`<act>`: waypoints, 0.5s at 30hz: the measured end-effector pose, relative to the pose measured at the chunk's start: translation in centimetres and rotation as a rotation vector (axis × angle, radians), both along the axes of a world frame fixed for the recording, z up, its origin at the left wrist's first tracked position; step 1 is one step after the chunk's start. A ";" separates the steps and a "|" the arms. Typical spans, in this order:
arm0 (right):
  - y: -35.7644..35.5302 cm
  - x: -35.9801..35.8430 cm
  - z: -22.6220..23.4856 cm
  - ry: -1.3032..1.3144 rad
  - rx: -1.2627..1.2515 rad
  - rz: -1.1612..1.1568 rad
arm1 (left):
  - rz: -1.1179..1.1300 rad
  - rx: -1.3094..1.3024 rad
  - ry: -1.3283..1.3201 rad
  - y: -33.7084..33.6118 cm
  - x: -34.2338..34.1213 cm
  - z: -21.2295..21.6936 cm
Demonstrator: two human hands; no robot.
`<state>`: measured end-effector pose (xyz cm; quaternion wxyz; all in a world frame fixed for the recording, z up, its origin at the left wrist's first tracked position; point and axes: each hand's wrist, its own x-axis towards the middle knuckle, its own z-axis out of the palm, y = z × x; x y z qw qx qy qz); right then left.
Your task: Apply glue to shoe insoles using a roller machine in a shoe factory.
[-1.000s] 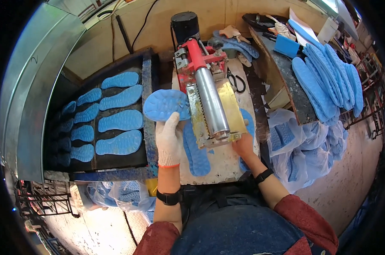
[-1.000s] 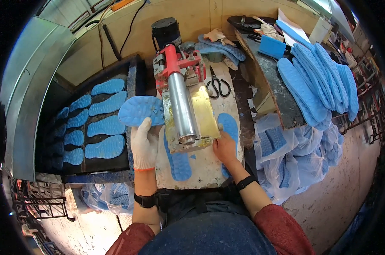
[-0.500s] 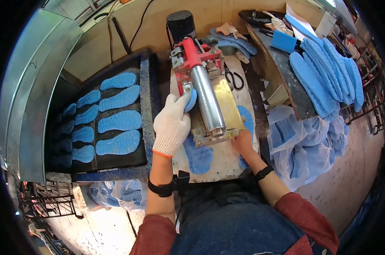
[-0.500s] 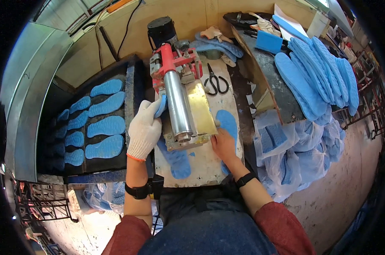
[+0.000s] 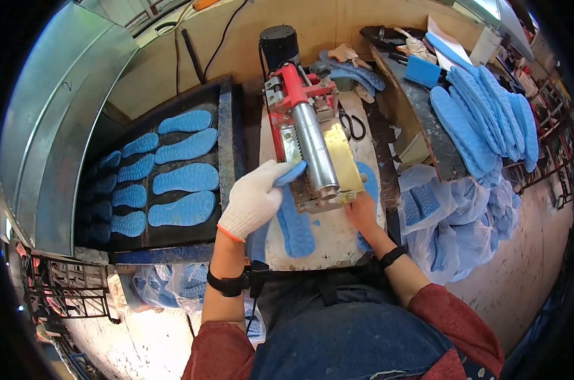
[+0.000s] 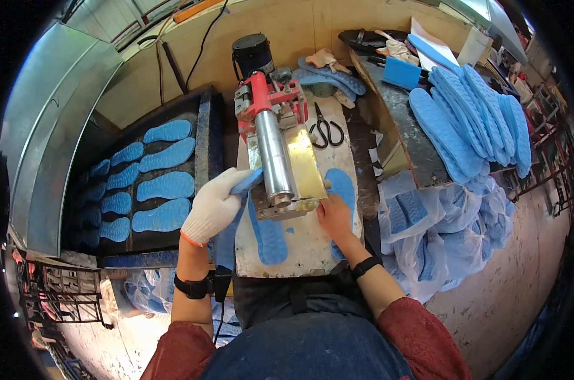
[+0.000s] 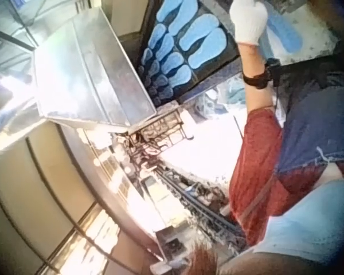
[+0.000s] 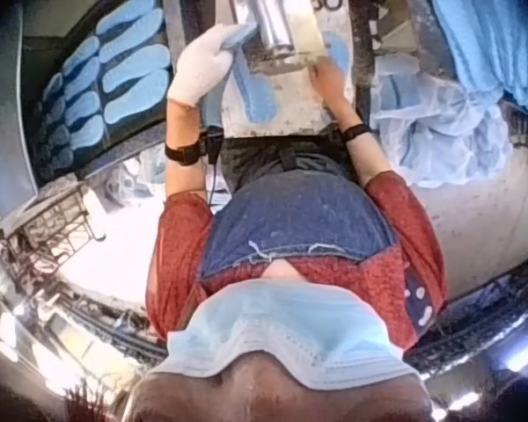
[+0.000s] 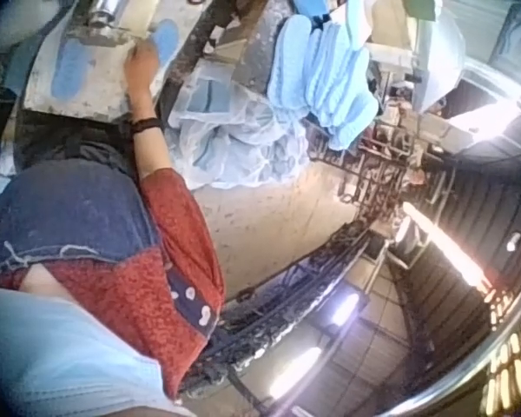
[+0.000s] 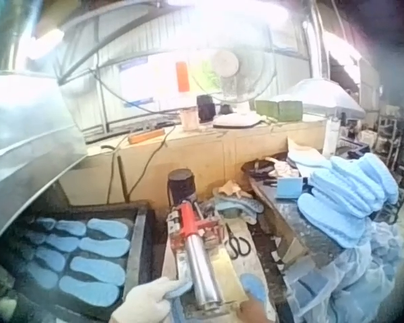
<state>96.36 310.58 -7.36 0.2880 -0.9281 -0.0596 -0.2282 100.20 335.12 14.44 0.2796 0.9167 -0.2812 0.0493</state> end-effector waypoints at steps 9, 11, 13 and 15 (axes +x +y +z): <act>-0.2 0.2 -0.6 -0.073 0.053 -0.005 | 0.128 -0.750 0.539 1.4 -1.5 -2.1; -0.1 0.3 -0.5 -0.048 0.009 -0.006 | 0.158 -0.777 0.485 1.1 -1.7 -2.3; 0.1 0.3 -0.2 -0.051 0.028 0.002 | 0.218 -0.877 0.513 0.7 -1.8 -2.3; 0.0 0.4 -0.3 -0.055 0.041 -0.005 | 0.252 -0.885 0.492 0.3 -1.7 -2.3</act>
